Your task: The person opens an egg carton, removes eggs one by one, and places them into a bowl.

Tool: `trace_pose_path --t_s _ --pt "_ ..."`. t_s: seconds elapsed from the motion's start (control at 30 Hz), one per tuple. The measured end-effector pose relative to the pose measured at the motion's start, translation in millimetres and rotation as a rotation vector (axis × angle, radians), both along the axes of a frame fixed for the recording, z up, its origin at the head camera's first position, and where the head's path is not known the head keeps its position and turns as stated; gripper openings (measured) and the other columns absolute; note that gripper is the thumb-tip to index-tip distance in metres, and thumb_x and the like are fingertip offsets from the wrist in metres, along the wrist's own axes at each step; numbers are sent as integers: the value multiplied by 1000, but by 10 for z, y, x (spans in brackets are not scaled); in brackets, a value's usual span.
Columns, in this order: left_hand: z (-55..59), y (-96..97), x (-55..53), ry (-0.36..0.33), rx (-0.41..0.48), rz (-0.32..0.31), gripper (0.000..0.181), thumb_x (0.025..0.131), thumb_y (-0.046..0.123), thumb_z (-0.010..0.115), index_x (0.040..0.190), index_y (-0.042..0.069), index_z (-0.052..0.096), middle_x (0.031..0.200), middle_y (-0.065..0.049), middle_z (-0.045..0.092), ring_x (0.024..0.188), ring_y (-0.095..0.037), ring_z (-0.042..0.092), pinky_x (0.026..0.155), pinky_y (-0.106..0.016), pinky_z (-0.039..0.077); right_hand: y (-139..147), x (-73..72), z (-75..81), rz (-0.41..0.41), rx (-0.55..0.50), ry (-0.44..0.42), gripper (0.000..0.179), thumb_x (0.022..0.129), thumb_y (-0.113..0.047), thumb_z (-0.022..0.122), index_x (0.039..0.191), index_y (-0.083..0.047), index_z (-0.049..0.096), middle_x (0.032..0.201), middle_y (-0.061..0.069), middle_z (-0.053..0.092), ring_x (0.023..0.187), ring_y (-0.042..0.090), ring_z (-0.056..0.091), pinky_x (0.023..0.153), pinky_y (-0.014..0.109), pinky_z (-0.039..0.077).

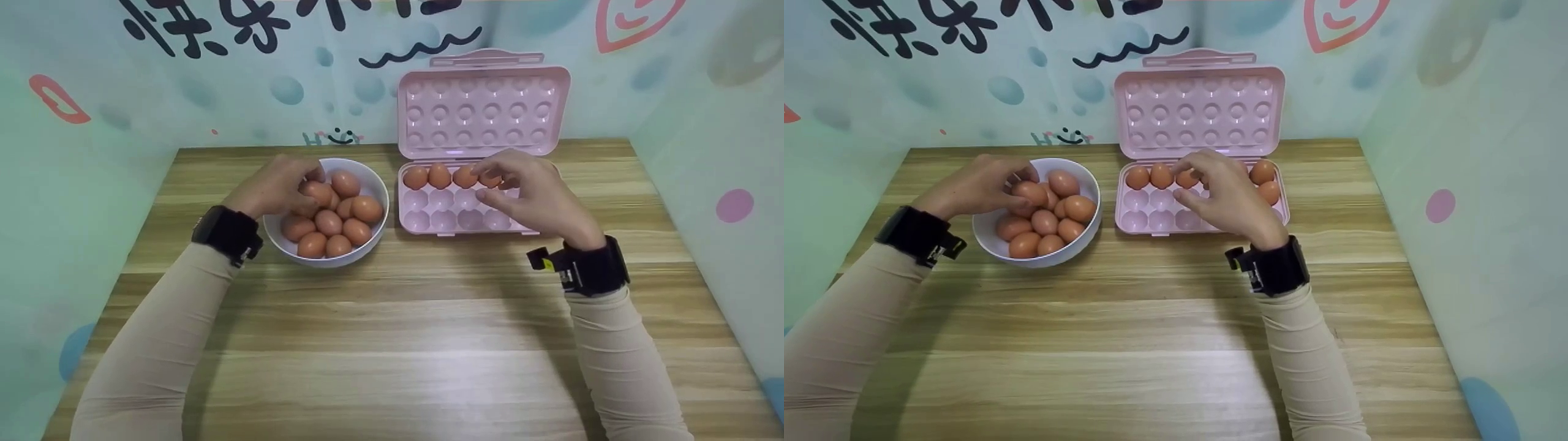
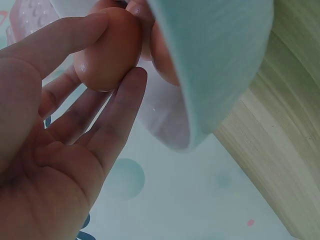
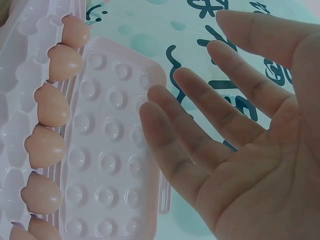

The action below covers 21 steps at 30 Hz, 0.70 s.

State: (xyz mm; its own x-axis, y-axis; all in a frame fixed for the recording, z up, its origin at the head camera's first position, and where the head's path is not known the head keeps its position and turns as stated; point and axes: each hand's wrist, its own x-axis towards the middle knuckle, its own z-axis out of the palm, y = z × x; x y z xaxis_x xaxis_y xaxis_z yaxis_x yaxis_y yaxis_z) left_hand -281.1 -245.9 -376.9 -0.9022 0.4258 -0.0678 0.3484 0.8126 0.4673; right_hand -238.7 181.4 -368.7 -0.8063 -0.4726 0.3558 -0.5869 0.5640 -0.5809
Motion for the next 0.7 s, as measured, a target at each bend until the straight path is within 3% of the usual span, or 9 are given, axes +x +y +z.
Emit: trace_pose_path --t_s 0.3,0.57,0.7 --pt "8 -1 39 -30 -32 0 22 93 4 78 113 6 70 114 -13 67 107 -31 54 91 -46 46 -2 2 4 4 14 11 22 97 -13 78 118 -9 75 114 -1 73 104 14 66 90 25 55" --pt "10 -10 37 1 -43 -36 25 91 3 79 115 6 71 113 -13 70 107 -32 56 93 -46 46 24 2 3 11 -5 1 22 97 -11 77 119 -10 75 112 -1 73 102 15 65 90 34 57" --pt "28 2 57 12 -31 -37 32 91 5 79 121 5 70 122 -15 69 116 -34 57 100 -50 47 62 -14 26 -3 4 21 22 98 -10 76 120 -9 76 111 0 73 99 16 66 87 29 56"
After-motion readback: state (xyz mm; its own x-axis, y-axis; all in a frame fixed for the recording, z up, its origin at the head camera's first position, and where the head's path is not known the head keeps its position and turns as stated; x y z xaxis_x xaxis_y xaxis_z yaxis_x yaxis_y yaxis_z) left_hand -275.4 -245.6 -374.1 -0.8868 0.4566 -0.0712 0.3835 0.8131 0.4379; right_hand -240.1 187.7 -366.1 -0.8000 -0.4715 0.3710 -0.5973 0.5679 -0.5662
